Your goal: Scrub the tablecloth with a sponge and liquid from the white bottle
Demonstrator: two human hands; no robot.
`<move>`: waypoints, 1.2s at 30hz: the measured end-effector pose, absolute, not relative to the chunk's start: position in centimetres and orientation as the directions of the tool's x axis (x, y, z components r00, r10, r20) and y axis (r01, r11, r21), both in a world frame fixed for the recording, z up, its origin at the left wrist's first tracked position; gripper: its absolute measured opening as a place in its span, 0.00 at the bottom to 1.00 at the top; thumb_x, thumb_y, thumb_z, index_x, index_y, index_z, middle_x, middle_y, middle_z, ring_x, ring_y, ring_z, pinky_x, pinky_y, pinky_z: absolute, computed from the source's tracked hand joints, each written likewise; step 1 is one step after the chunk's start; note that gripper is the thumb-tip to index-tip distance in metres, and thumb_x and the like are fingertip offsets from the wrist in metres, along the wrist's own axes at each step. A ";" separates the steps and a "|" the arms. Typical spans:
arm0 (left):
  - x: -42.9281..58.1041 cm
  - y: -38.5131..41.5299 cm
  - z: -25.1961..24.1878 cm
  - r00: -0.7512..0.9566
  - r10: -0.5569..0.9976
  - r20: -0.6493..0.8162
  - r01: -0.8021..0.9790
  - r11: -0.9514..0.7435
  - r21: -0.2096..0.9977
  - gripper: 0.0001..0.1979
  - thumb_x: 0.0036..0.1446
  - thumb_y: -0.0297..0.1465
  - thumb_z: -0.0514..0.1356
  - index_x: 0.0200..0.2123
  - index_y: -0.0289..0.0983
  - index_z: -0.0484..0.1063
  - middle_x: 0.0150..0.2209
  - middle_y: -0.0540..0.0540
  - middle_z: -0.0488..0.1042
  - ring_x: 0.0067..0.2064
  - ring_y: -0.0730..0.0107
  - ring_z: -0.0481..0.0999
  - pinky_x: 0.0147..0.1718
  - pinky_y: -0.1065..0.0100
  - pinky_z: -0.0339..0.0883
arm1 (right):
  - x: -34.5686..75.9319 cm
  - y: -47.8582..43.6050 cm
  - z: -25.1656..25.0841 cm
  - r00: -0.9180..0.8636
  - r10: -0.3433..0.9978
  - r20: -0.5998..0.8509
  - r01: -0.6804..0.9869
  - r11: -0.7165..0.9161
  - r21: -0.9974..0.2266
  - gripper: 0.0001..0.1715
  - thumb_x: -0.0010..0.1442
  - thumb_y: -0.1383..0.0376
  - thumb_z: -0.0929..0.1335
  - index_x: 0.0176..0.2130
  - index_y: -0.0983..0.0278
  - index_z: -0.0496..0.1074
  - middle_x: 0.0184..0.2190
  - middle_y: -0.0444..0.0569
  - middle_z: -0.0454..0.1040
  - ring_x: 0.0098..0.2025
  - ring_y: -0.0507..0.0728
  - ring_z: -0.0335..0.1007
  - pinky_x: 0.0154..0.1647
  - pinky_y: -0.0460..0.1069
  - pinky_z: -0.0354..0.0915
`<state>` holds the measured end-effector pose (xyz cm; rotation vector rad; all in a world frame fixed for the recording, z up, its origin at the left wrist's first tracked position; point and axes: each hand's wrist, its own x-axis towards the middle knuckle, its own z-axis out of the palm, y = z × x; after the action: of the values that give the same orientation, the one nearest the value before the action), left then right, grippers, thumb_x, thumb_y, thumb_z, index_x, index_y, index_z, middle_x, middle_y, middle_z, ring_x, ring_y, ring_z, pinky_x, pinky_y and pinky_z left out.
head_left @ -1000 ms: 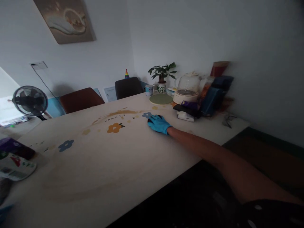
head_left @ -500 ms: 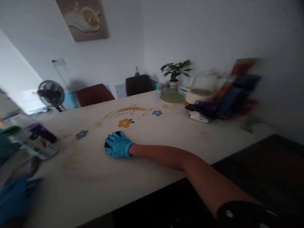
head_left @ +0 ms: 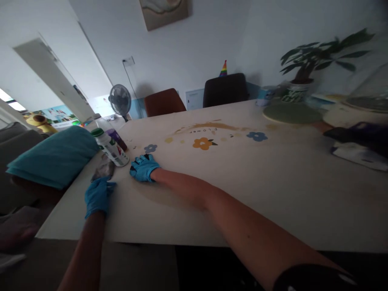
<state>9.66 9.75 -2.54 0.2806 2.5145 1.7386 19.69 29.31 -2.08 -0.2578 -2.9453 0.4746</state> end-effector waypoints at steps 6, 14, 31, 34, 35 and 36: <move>10.1 10.0 -2.1 -0.985 0.173 0.019 0.065 0.264 0.962 0.20 0.43 0.39 0.61 0.39 0.34 0.77 0.29 0.45 0.77 0.27 0.68 0.72 0.27 0.69 0.64 | 17.7 27.9 -1.5 -0.990 0.114 0.083 0.086 0.956 -0.281 0.41 0.72 0.46 0.58 0.72 0.67 0.59 0.73 0.58 0.57 0.73 0.74 0.49 0.71 0.72 0.45; 10.4 10.1 -1.9 -0.986 0.157 0.060 0.098 0.251 0.963 0.15 0.47 0.35 0.59 0.37 0.33 0.77 0.26 0.46 0.75 0.24 0.70 0.70 0.26 0.70 0.63 | 24.6 26.2 -1.5 -0.987 -0.156 0.047 -0.162 0.971 -0.177 0.40 0.72 0.44 0.59 0.73 0.59 0.59 0.75 0.55 0.54 0.75 0.71 0.48 0.73 0.71 0.45; 11.2 10.0 -1.5 -0.982 0.179 0.066 0.110 0.254 0.961 0.12 0.49 0.33 0.58 0.35 0.34 0.76 0.25 0.46 0.74 0.25 0.71 0.69 0.26 0.71 0.63 | 54.4 36.6 -1.6 -0.989 -0.140 0.041 -0.146 0.960 -0.238 0.34 0.75 0.51 0.61 0.74 0.58 0.58 0.74 0.51 0.54 0.77 0.63 0.41 0.78 0.67 0.31; 11.2 9.9 -1.5 -0.980 0.190 0.063 0.113 0.261 0.959 0.14 0.51 0.32 0.58 0.39 0.34 0.77 0.26 0.46 0.75 0.25 0.71 0.69 0.27 0.71 0.63 | 59.2 39.1 -2.4 -0.996 -0.043 0.084 -0.063 0.966 -0.250 0.33 0.74 0.49 0.60 0.74 0.49 0.57 0.73 0.47 0.58 0.77 0.58 0.41 0.79 0.59 0.27; 11.1 9.9 -1.5 -0.979 0.196 0.063 0.116 0.270 0.956 0.14 0.51 0.32 0.58 0.39 0.34 0.77 0.26 0.46 0.75 0.26 0.70 0.69 0.27 0.71 0.63 | 60.4 39.7 -2.7 -0.995 -0.004 0.103 -0.031 0.965 -0.262 0.33 0.74 0.48 0.60 0.73 0.47 0.58 0.72 0.47 0.59 0.77 0.57 0.41 0.79 0.57 0.27; 11.0 9.8 -1.6 -0.978 0.198 0.064 0.120 0.285 0.951 0.14 0.52 0.32 0.58 0.40 0.34 0.78 0.27 0.46 0.75 0.26 0.70 0.69 0.27 0.71 0.63 | 61.4 40.2 -3.0 -0.993 0.034 0.117 0.001 0.962 -0.275 0.32 0.74 0.47 0.60 0.73 0.45 0.58 0.72 0.46 0.60 0.76 0.56 0.42 0.79 0.55 0.27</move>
<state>11.04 9.82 -1.60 0.3050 2.4642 1.8143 61.37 40.24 -2.95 -0.0264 -2.9918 0.4187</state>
